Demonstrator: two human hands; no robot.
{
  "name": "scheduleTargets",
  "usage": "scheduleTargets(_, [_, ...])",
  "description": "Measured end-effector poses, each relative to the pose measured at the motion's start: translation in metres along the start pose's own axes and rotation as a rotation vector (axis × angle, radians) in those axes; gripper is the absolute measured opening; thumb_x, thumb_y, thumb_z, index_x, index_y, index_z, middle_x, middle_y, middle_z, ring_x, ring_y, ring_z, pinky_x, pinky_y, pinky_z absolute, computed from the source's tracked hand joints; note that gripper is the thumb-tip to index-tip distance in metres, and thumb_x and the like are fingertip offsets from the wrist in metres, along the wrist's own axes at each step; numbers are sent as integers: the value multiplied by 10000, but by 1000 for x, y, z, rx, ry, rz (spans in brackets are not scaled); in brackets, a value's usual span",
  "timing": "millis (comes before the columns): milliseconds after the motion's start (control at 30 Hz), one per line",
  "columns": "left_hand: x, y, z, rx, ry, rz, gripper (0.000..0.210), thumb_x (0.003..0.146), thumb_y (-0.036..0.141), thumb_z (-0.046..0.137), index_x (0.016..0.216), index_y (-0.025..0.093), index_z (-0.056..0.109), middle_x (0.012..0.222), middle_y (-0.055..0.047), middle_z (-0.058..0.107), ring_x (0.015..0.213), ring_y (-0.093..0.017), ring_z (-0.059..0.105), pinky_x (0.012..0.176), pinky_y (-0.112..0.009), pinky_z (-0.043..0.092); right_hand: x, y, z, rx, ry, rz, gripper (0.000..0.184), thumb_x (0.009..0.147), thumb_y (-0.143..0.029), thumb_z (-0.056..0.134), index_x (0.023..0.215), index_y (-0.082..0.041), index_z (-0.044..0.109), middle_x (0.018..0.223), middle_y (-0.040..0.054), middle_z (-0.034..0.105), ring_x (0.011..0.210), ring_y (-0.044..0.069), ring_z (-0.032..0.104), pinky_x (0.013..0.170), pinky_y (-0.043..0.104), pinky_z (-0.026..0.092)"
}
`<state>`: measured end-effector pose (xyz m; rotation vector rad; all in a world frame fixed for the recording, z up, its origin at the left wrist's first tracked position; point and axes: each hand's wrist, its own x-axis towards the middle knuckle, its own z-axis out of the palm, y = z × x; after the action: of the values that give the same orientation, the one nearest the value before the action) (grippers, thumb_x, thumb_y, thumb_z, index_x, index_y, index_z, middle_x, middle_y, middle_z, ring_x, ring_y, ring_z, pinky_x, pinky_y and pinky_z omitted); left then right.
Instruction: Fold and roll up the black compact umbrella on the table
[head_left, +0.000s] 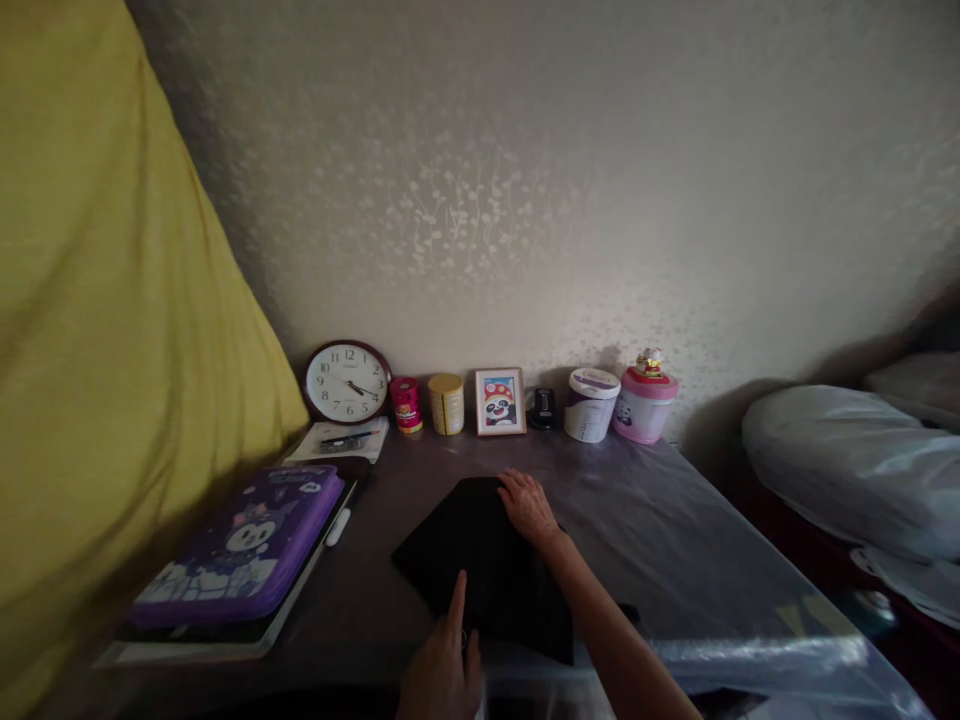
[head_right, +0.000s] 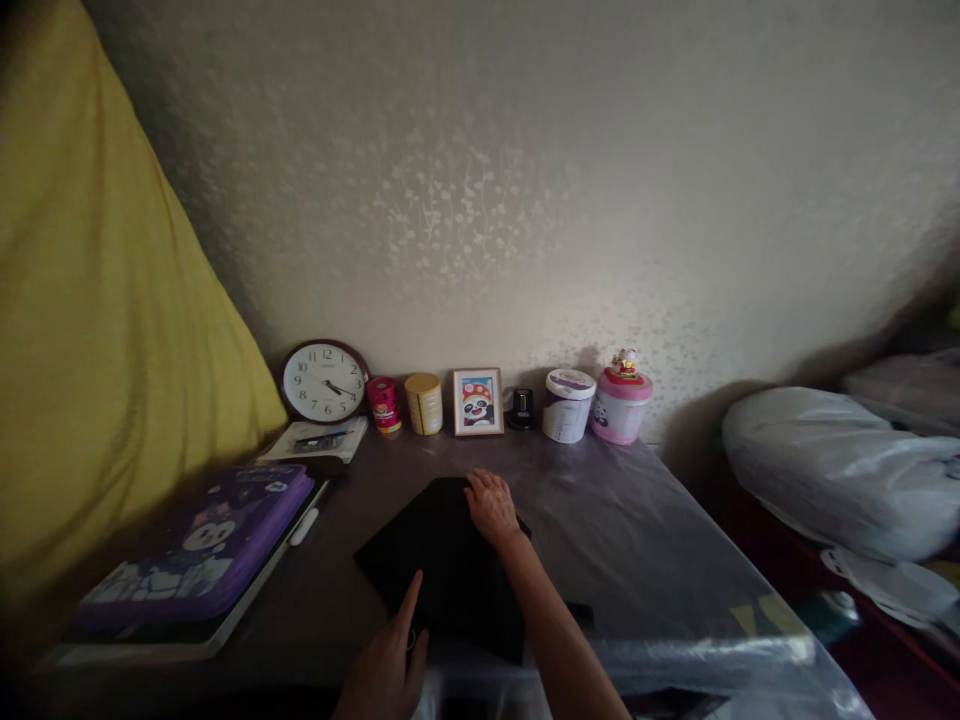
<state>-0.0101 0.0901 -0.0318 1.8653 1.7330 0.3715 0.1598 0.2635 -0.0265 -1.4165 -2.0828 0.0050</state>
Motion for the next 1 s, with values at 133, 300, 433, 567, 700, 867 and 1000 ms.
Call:
scheduleTargets(133, [-2,1,1,-18,42,41,587,906,210,246,1460,97,87,1472,-103,367,1274,-140,454,1018,-236,356,-19,21,-19,13,11,76,272,870,-181,480,1105,-188,618,1162,97,640,1090,226,583,982,390,420])
scheduleTargets(300, [-4,3,-1,7,31,31,575,911,224,230,1455,79,116,1473,-114,358,1268,-148,465,1018,-243,364,-57,43,-45,19,5,182,256,891,-226,423,1043,-201,628,1026,75,686,982,216,631,893,352,472])
scheduleTargets(433, [-4,3,0,21,29,14,576,917,235,233,1455,71,108,1452,-140,388,1236,-176,502,1001,-279,392,-81,49,-56,14,-12,260,239,874,-234,435,994,-219,641,959,63,705,895,216,667,791,321,496])
scheduleTargets(567, [-3,0,3,52,39,19,574,922,243,223,1450,47,110,1453,-158,379,1242,-179,497,1001,-279,395,-96,46,-58,58,-57,319,251,866,-236,429,1018,-226,628,986,57,705,890,209,668,768,303,490])
scheduleTargets(700, [-2,-2,6,107,55,23,563,928,257,204,1452,68,119,1432,-145,420,1217,-174,522,981,-277,414,-103,42,-57,112,-40,306,262,857,-225,422,1023,-218,625,1010,69,697,914,210,661,802,311,482])
scheduleTargets(867, [-4,-2,6,104,72,27,560,929,253,214,1454,86,112,1434,-130,422,1208,-173,531,979,-285,421,-105,39,-60,208,43,288,265,828,-228,427,985,-210,639,975,73,696,893,213,661,801,327,495])
scheduleTargets(1000, [-4,-4,6,81,70,26,552,932,250,223,1453,99,119,1448,-120,404,1223,-156,515,989,-270,414,-106,36,-66,315,77,260,271,827,-232,425,999,-206,632,966,62,693,879,200,661,802,326,509])
